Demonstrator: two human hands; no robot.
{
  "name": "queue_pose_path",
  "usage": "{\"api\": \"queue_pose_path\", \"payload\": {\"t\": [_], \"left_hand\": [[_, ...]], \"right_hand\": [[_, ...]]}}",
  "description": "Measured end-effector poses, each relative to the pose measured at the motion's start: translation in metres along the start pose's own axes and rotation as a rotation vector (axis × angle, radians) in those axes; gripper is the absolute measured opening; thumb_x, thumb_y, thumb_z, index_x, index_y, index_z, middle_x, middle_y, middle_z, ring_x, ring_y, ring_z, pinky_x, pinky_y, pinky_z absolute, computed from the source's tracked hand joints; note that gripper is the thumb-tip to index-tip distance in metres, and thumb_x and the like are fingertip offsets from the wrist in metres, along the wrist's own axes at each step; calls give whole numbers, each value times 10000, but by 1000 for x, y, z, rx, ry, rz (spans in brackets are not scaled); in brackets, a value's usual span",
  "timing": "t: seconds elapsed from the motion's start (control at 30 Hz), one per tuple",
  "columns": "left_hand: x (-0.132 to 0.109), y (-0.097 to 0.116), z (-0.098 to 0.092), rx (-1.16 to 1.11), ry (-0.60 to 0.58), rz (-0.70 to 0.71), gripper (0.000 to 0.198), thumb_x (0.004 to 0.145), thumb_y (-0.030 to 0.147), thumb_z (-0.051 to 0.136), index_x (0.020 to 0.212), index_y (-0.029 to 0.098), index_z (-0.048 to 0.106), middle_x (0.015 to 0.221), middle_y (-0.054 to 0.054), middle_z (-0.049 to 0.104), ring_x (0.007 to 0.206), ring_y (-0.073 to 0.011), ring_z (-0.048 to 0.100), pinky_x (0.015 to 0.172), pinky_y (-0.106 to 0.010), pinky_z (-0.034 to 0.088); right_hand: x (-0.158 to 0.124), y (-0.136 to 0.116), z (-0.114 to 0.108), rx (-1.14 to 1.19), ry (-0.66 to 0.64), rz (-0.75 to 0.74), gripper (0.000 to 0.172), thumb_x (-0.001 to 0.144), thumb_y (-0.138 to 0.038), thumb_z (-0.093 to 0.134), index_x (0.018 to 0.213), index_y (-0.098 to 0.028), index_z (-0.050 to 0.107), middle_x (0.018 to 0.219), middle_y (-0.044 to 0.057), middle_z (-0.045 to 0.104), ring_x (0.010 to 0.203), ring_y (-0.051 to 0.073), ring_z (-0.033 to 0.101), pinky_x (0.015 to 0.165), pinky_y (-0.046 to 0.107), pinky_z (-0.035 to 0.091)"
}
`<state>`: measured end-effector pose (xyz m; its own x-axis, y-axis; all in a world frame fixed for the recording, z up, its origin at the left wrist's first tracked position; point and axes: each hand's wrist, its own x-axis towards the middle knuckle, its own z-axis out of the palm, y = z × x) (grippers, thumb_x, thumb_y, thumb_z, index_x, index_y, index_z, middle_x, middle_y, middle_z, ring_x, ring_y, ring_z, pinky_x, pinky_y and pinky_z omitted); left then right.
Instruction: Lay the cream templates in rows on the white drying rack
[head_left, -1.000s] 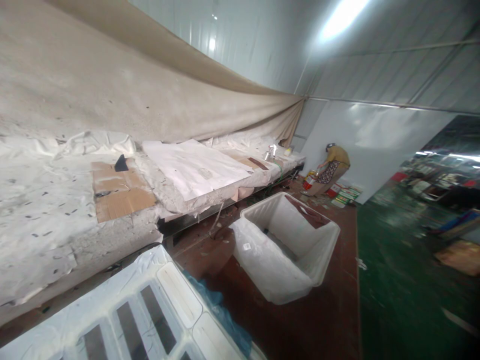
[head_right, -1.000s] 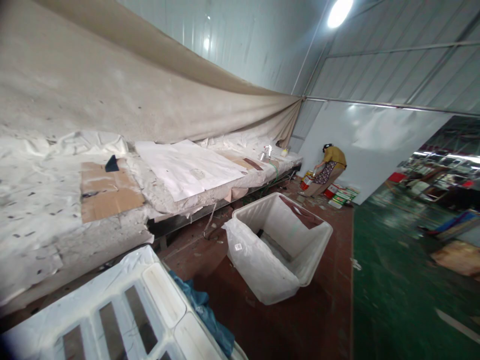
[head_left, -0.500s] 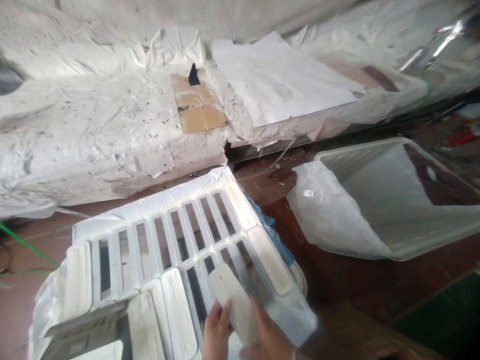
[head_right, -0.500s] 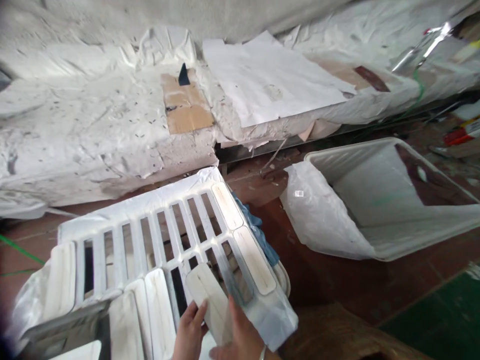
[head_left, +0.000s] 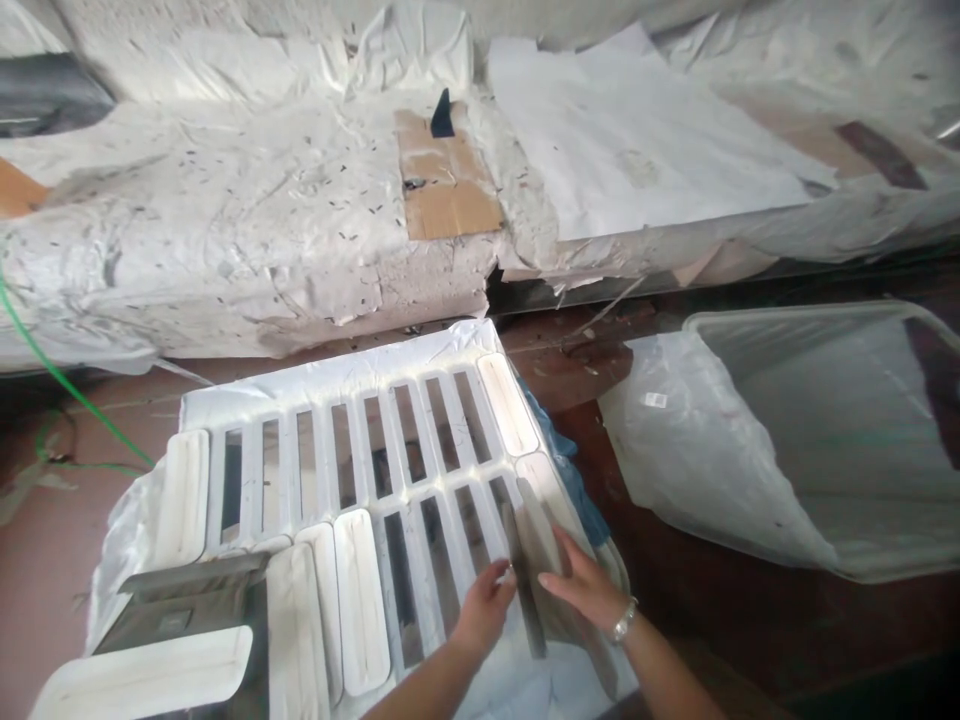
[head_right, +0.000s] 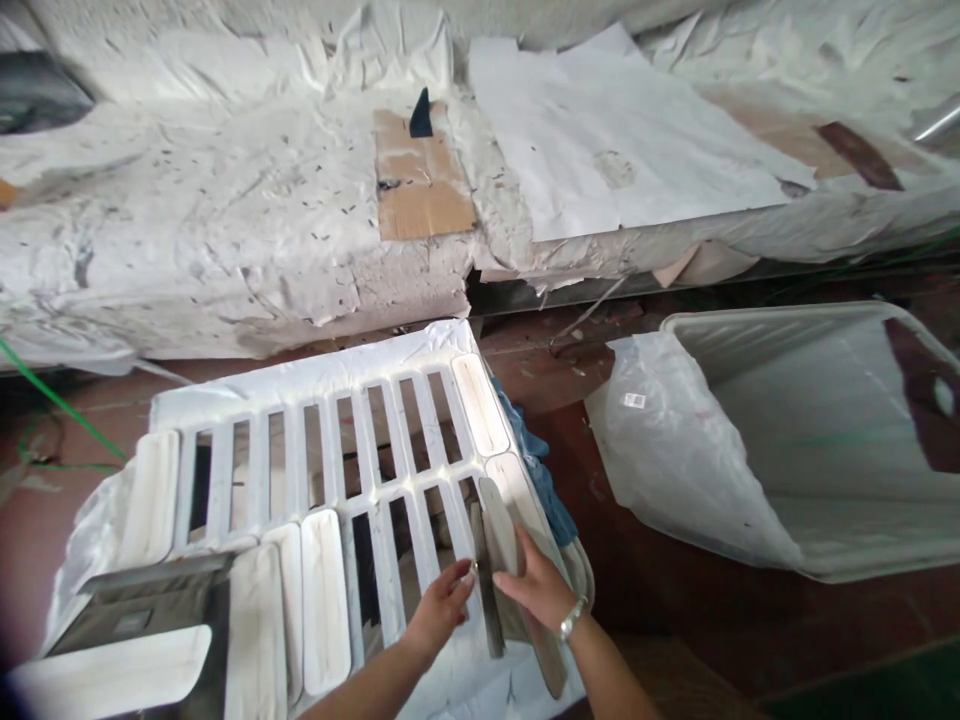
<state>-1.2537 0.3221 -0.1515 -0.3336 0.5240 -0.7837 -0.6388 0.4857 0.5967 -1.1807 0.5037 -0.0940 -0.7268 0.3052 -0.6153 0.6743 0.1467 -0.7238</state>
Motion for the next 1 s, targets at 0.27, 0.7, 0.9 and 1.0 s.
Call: {"api": "queue_pose_path", "payload": {"t": [0.27, 0.7, 0.9, 1.0], "left_hand": [[24, 17, -13, 11, 12, 32, 619, 808, 628, 395, 1153, 130, 522, 1129, -133, 566, 1017, -224, 526, 737, -287, 434], [41, 24, -12, -270, -22, -90, 660, 770, 648, 460, 1187, 136, 460, 1141, -133, 549, 1013, -192, 541, 770, -280, 438], [47, 42, -4, 28, 115, -42, 437, 880, 462, 375, 1139, 138, 513, 1022, -113, 564, 853, -186, 580, 553, -246, 492], [57, 51, -13, 167, 182, 8, 237, 817, 274, 481, 961, 123, 593, 837, -72, 577, 682, -149, 558, 439, -202, 441]], "right_hand": [[55, -15, 16, -352, 26, -37, 906, 645, -317, 561, 1409, 0, 192, 1436, 213, 276, 1329, 259, 293, 1121, 384, 222], [75, 8, 56, -629, 374, -120, 863, 720, -340, 582, 1425, -64, 166, 1241, 192, 453, 1117, 290, 476, 906, 386, 441], [63, 27, 66, -725, 400, -33, 818, 776, -480, 545, 1410, -66, 238, 1071, 164, 513, 955, 279, 532, 806, 382, 463], [68, 28, 74, -711, 414, -47, 831, 776, -521, 528, 1399, -48, 248, 1099, 188, 502, 995, 292, 523, 837, 398, 453]]}}
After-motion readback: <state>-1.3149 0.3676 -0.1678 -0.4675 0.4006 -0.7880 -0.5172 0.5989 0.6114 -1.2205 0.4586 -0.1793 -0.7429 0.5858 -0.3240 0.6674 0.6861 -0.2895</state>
